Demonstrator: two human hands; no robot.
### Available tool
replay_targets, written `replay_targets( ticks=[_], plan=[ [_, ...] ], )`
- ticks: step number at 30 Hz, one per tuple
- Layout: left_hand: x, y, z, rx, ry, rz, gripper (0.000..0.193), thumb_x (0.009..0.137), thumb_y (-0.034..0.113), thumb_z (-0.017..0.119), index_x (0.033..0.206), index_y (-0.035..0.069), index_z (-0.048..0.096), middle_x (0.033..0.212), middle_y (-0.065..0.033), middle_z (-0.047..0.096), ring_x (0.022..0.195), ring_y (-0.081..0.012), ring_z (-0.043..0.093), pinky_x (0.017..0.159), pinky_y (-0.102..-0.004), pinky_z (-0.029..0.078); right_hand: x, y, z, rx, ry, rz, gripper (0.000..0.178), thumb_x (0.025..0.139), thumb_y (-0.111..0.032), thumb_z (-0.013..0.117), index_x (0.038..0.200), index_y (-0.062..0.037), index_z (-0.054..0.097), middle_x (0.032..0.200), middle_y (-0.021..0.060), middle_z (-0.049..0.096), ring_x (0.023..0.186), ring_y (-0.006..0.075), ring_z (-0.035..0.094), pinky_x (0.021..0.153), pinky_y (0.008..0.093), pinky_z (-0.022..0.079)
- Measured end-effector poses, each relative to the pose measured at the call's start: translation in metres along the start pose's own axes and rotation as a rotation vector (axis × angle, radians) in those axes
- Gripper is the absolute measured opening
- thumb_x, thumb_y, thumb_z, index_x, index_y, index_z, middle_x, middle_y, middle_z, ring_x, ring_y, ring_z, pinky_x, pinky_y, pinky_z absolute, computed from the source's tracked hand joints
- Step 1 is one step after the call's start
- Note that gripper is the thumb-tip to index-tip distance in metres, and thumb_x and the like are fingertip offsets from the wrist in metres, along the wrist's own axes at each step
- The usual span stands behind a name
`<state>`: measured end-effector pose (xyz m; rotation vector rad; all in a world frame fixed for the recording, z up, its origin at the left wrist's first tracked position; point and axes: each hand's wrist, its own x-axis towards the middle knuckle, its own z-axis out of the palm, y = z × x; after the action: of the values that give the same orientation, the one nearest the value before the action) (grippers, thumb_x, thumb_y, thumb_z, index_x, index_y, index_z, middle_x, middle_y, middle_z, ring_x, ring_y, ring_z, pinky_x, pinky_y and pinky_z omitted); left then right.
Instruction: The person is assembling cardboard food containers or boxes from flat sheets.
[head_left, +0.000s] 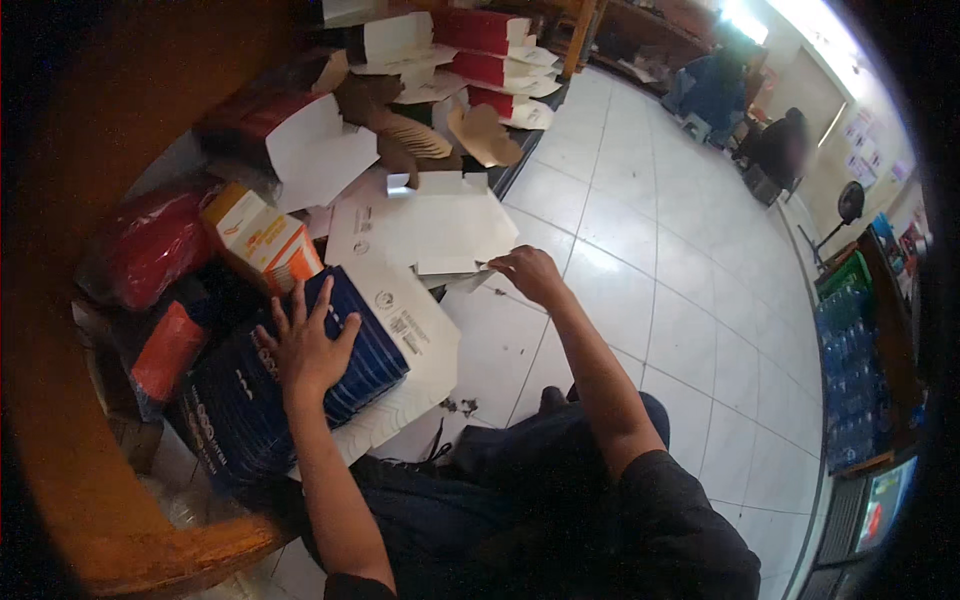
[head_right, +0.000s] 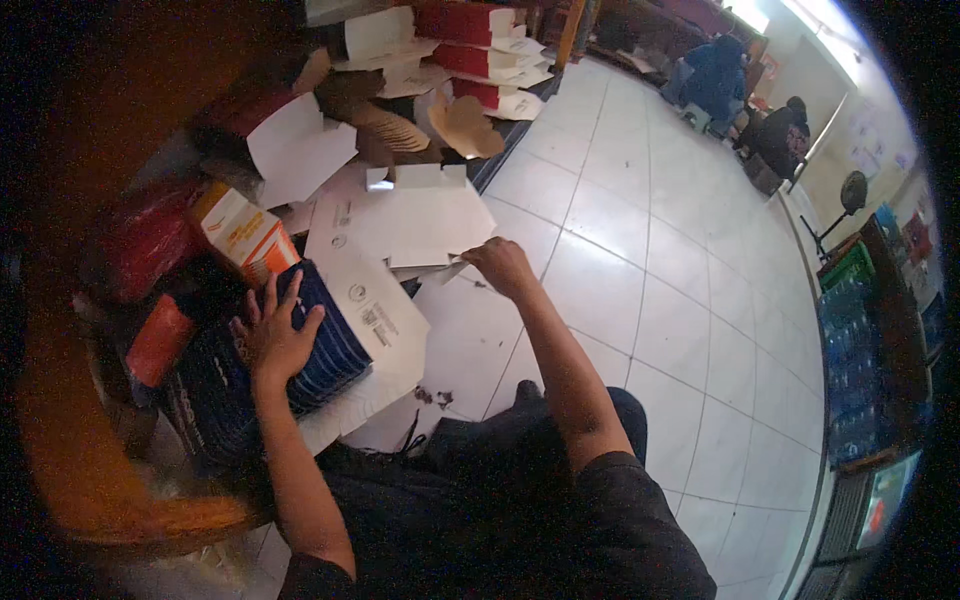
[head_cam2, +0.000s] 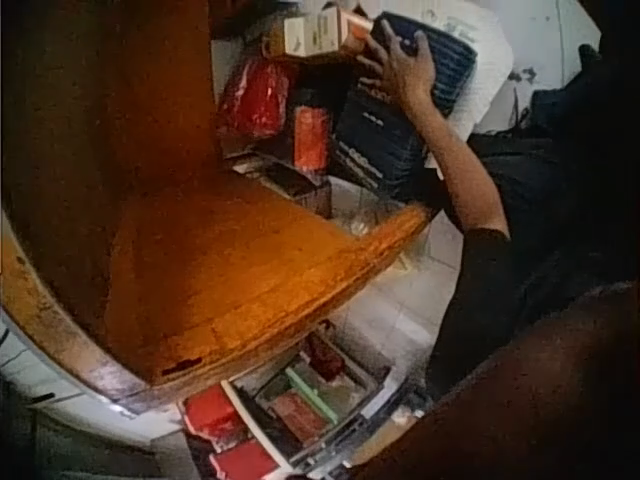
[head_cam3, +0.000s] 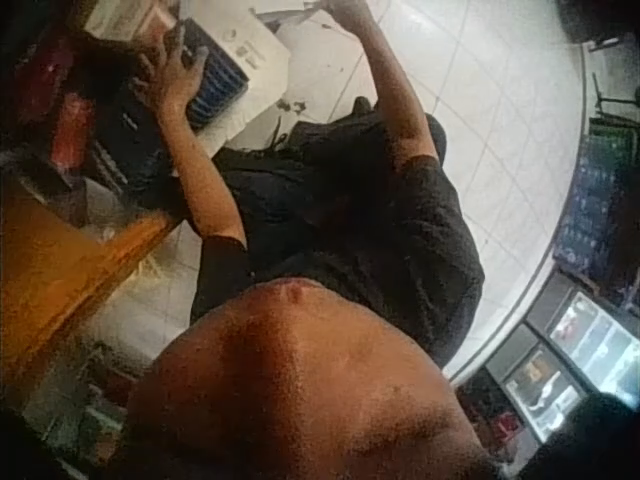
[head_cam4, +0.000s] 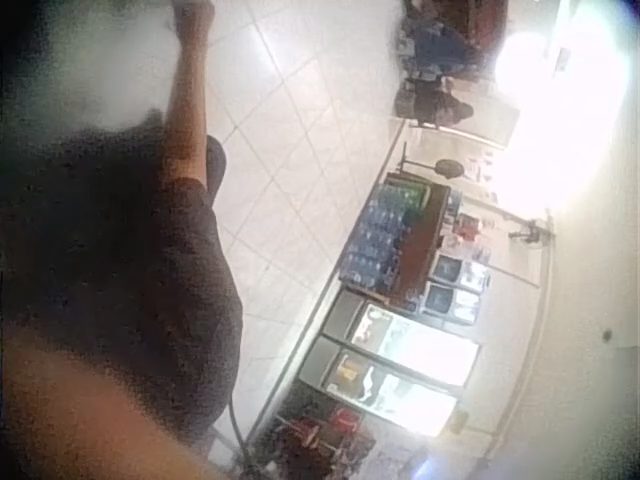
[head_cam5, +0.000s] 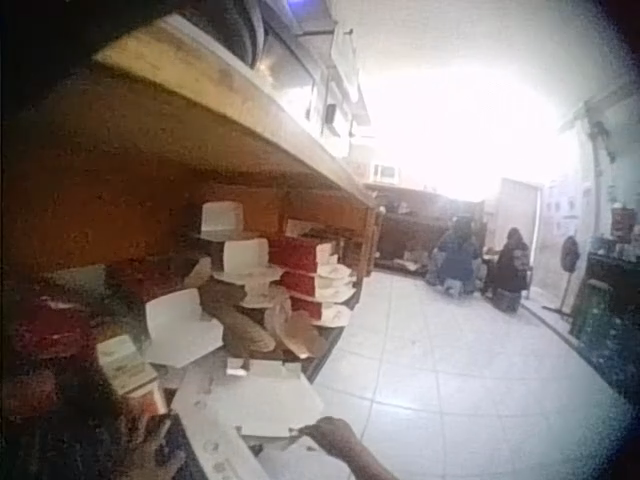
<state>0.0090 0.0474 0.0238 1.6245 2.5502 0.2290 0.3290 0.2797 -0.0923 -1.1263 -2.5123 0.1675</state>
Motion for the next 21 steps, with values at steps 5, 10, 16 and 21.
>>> replay_targets(
  ticks=[5,10,16,21],
  plan=[
    [0.0,0.0,0.002,0.041,-0.009,-0.022,0.067,0.091,0.061,0.049,0.151,0.04,0.027,0.163,-0.0008,0.013,0.148,-0.0394,0.011,0.115,-0.0657,0.004,0.003,-0.027,-0.008,-0.148,0.092,0.091,0.02,0.093,-0.02,0.054,0.105,-0.0174,0.07,0.087,0.008,0.072,0.079,0.0295,0.069,0.069,0.0424,0.053],
    [0.001,0.0,0.003,0.027,0.0,-0.02,0.067,0.09,0.061,0.05,0.15,0.04,0.028,0.163,-0.001,0.013,0.148,-0.0396,0.011,0.115,-0.0658,0.004,0.006,-0.034,-0.015,0.321,0.195,0.354,0.015,0.083,-0.028,0.073,0.092,-0.0189,0.079,0.078,0.0052,0.074,0.064,0.0192,0.07,0.063,0.0322,0.055],
    [0.001,0.001,0.002,0.027,0.012,-0.018,0.067,0.09,0.061,0.05,0.15,0.04,0.028,0.162,-0.0018,0.016,0.148,-0.039,0.012,0.116,-0.0653,0.005,0.018,-0.061,-0.03,0.431,0.485,0.36,0.016,0.082,-0.029,0.076,0.091,-0.0158,0.079,0.081,0.005,0.074,0.069,0.0186,0.07,0.065,0.0308,0.055],
    [-0.001,0.001,-0.001,0.026,0.016,-0.017,0.067,0.09,0.062,0.051,0.15,0.04,0.028,0.162,-0.0021,0.017,0.148,-0.0381,0.013,0.117,-0.0635,0.005,0.026,-0.098,-0.04,0.008,0.923,-0.209,0.022,0.075,-0.012,0.08,0.095,-0.0153,0.076,0.094,-0.0017,0.074,0.082,0.0161,0.066,0.072,0.0297,0.056]
  ],
)
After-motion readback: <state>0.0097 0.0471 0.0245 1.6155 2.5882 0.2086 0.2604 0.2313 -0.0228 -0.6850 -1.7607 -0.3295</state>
